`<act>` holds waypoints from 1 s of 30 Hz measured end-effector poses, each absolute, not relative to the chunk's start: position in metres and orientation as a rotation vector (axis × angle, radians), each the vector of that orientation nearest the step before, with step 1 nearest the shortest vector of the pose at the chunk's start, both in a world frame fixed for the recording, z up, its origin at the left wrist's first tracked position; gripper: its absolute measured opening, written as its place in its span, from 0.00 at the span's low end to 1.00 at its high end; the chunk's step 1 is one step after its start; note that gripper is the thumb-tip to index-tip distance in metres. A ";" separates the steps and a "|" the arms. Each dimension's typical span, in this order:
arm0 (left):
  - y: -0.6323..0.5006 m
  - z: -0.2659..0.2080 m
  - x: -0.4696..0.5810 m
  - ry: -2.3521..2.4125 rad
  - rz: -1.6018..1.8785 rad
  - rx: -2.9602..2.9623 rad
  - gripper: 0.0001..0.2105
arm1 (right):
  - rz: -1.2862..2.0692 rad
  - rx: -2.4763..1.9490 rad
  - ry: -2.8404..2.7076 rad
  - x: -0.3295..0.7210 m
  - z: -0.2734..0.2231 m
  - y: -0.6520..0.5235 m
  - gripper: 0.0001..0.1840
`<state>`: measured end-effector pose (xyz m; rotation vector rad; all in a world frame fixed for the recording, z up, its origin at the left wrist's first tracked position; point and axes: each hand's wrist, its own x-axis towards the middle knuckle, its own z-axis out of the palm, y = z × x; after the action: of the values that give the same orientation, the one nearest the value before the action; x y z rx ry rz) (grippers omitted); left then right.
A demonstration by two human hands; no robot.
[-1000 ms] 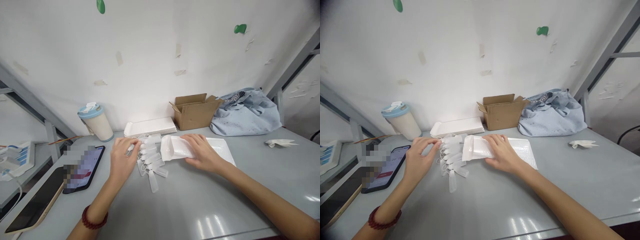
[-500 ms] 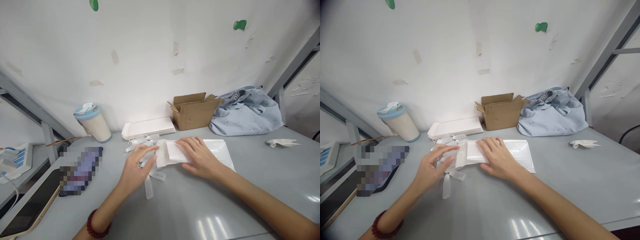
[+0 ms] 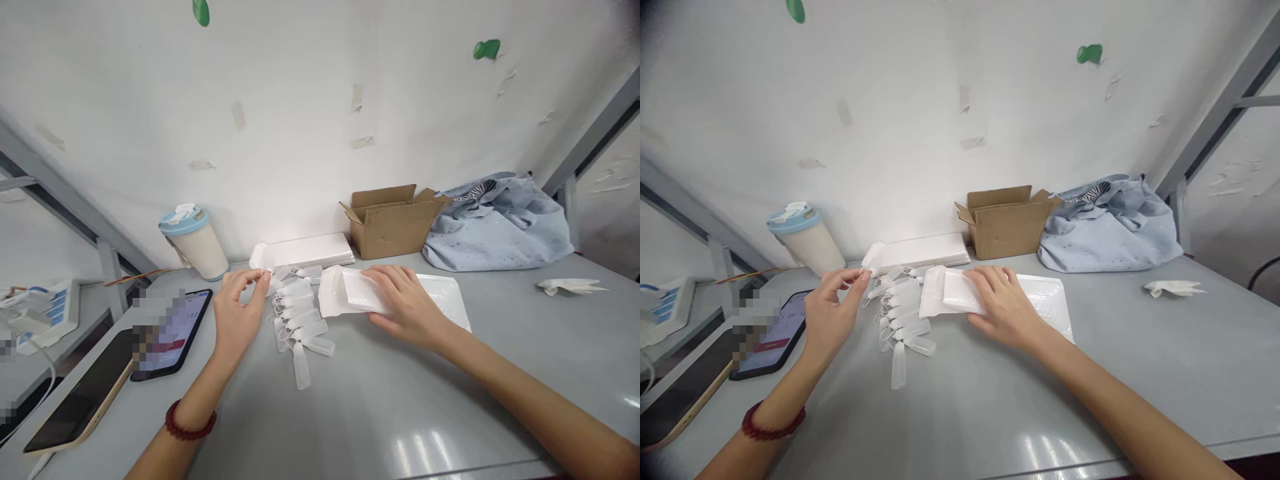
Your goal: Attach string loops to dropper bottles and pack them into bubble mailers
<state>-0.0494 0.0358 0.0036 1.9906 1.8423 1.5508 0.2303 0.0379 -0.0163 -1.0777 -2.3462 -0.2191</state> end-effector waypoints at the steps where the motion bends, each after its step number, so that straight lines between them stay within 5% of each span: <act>1: 0.030 0.007 -0.045 1.751 1.601 2.064 0.07 | -0.217 -1.081 -2.344 0.230 -0.016 0.038 0.27; 15: 0.009 0.014 -0.027 1.071 1.110 2.361 0.06 | -0.200 -1.068 -2.348 0.229 -0.015 0.035 0.28; 22: 0.019 -0.007 -0.020 1.163 1.285 2.472 0.10 | -0.228 -0.932 -2.364 0.222 -0.015 0.031 0.27; 26: -0.002 0.017 -0.004 1.182 1.456 2.505 0.12 | -0.251 -0.955 -2.359 0.225 -0.017 0.033 0.26; 30: -0.064 0.062 0.019 0.768 1.187 2.655 0.13 | -0.273 -0.998 -2.331 0.234 -0.018 0.039 0.26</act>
<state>0.0187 -0.0637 0.0624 2.6548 0.7681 1.1865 0.2335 0.0392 -0.0176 -0.9981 -2.3311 -0.2729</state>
